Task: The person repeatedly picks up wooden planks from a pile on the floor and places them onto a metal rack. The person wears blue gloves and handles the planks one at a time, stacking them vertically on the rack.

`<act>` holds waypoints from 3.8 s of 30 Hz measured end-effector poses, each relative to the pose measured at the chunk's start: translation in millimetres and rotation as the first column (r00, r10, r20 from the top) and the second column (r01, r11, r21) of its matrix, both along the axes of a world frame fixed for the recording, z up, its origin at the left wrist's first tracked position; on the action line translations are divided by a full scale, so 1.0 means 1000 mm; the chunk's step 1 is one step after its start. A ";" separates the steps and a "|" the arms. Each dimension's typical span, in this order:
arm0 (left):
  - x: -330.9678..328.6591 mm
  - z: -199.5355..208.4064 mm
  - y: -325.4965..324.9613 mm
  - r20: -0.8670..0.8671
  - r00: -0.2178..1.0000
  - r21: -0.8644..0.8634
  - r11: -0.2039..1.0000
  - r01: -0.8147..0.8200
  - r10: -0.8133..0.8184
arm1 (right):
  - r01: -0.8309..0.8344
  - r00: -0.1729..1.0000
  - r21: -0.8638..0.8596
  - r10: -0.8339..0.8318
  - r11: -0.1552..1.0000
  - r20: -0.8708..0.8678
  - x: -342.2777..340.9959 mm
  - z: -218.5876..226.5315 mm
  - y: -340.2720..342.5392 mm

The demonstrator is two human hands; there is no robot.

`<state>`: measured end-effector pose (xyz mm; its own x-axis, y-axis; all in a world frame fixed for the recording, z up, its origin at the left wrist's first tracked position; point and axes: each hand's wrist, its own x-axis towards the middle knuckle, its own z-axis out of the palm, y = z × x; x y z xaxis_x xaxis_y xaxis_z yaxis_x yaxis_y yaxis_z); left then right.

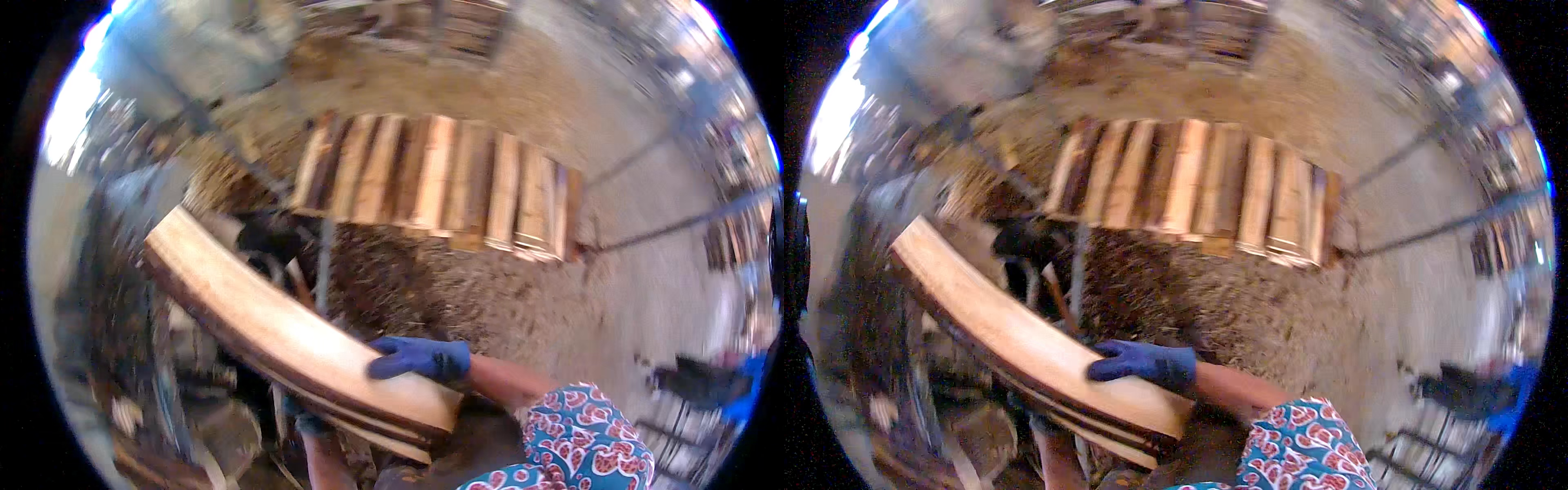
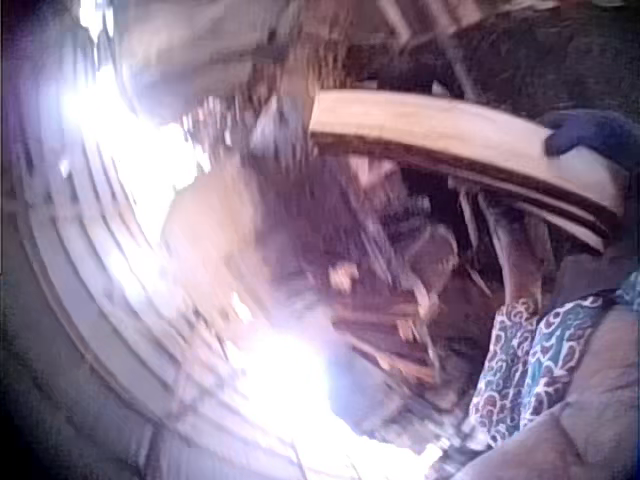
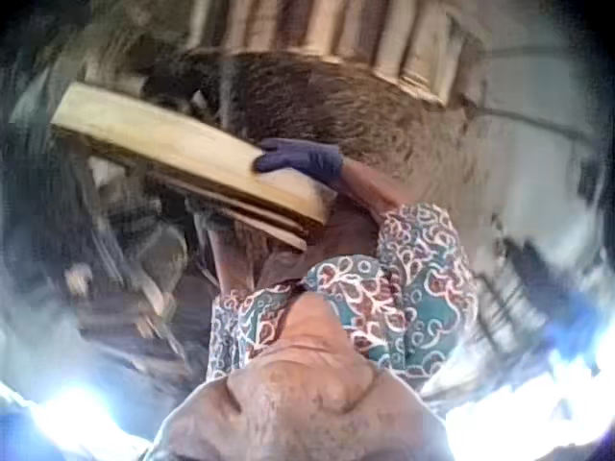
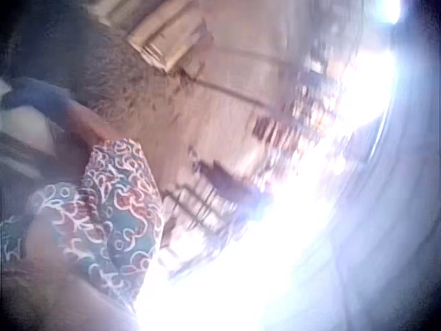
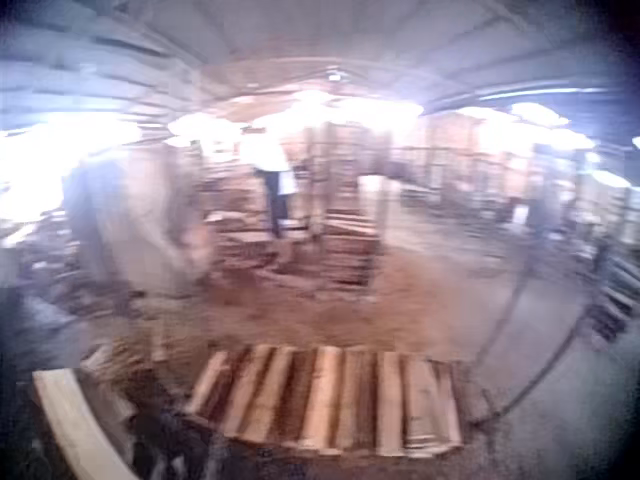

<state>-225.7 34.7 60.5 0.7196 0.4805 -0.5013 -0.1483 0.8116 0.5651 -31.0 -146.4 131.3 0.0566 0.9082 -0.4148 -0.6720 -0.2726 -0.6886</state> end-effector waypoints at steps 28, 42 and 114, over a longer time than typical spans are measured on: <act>0.343 0.022 -0.157 -0.290 0.796 0.323 0.729 0.603 -0.531 | 0.929 0.364 -0.173 -0.726 0.326 0.584 0.141 -0.069 -0.278; 0.166 0.071 -0.012 -0.604 0.796 0.418 0.869 0.264 0.048 | 0.662 0.022 -0.174 0.213 0.729 0.977 0.240 -0.252 -0.301; -0.136 0.078 0.128 0.042 0.984 -0.007 0.985 -0.171 0.171 | -0.243 0.966 0.268 0.207 0.932 0.155 -0.130 -0.013 0.213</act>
